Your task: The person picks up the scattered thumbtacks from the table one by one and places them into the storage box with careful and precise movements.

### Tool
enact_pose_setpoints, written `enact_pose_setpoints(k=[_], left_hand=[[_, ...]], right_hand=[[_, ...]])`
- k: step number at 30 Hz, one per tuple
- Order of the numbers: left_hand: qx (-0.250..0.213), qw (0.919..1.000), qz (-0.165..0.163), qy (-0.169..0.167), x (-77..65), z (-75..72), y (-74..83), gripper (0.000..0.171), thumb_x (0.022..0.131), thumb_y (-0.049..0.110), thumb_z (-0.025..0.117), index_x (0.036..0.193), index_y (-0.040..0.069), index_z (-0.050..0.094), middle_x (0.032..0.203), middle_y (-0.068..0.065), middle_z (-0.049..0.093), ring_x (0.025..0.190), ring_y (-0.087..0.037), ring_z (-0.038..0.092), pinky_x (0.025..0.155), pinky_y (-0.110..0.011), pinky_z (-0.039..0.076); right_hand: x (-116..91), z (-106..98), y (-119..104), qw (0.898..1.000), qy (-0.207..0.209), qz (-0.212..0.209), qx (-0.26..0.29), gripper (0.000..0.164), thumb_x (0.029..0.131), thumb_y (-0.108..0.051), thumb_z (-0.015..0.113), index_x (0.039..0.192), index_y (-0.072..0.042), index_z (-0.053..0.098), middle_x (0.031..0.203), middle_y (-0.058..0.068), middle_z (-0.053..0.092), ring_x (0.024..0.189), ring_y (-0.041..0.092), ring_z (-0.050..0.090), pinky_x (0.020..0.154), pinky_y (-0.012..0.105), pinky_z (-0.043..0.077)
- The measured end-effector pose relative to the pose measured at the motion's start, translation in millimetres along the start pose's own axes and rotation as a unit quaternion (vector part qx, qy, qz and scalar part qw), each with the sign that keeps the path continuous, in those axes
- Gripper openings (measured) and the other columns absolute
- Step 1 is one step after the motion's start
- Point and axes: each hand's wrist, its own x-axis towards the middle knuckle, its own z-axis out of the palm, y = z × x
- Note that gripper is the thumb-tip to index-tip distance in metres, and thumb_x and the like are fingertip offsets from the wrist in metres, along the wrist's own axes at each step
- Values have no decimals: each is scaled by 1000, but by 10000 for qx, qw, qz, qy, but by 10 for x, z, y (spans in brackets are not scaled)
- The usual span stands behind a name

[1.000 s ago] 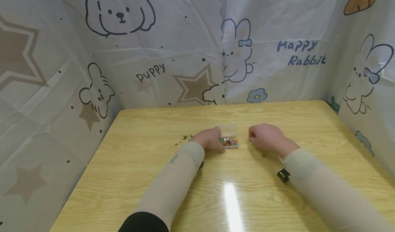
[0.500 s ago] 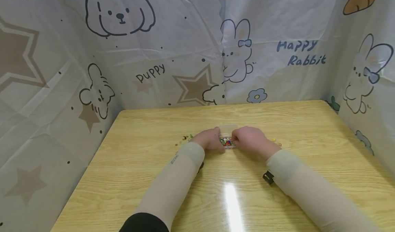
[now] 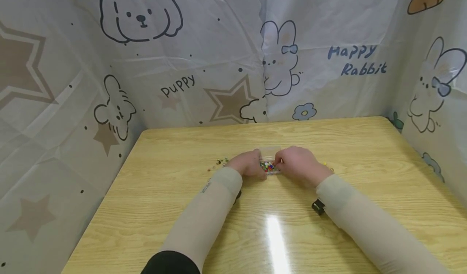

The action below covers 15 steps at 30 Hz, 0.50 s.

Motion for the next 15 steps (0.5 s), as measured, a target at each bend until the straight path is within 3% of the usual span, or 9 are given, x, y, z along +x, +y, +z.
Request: enact_pose_setpoints(k=[7,15], left_hand=[[-137,9999,-67,45,-38,-10,8,68,76,43,77,127,15,42,114,-4,57,96,-21,53,84,-42,48],[-160,9999,-55,30,-36,6,6,71,77,43,77,131,16,40,119,-5,56,98,-21,53,85,-43,48]], right_hand=[[-167,-238,183,9999,98,119,78,9,90,-22,58,88,-23,67,83,-7,65,65,11,52,58,36,47],[-449,-322,433,9989,-298,293,192,8,87,-16,60,81,-19,64,75,-6,60,59,10,50,57,35,44]])
